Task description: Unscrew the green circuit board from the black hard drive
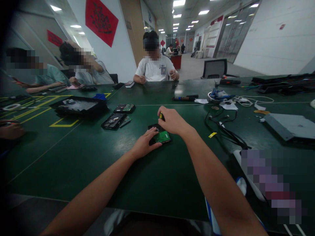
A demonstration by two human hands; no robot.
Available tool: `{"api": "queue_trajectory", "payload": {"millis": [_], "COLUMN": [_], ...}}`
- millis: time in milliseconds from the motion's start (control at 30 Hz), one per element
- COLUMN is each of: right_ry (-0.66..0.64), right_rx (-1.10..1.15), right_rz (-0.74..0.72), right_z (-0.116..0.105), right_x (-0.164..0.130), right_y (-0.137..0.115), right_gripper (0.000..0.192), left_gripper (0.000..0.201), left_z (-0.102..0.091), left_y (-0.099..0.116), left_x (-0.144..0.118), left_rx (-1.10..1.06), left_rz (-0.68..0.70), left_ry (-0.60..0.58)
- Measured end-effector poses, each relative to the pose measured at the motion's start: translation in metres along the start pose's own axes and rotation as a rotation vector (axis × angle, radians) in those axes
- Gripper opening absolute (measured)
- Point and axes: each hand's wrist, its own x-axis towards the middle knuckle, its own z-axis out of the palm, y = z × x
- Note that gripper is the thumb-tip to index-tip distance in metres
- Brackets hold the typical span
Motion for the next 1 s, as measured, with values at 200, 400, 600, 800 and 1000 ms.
{"api": "queue_trajectory", "payload": {"millis": [200, 400, 600, 800, 1000], "right_ry": [-0.008, -0.007, -0.012, -0.035, -0.057], "right_rx": [-0.003, 0.01, -0.037, -0.051, -0.021], "right_rz": [0.012, 0.01, 0.016, -0.002, -0.033], "right_z": [-0.0002, -0.0007, -0.0023, -0.0053, -0.0069], "right_x": [-0.0004, -0.0007, -0.0005, -0.0018, -0.0013], "right_y": [-0.0012, -0.0005, -0.0021, -0.003, -0.0038], "right_gripper": [0.015, 0.015, 0.015, 0.017, 0.015], "left_gripper": [0.067, 0.068, 0.067, 0.067, 0.068], "left_z": [0.0011, 0.0014, 0.0001, -0.002, 0.0013], "left_y": [-0.0004, -0.0015, 0.0002, 0.0023, -0.0012], "left_x": [0.0004, 0.0002, -0.0004, -0.0009, -0.0002], "left_rx": [0.0, 0.003, 0.01, 0.001, 0.002], "left_rz": [-0.004, -0.008, -0.001, -0.006, 0.005], "left_ry": [0.002, -0.002, 0.005, 0.002, 0.003]}}
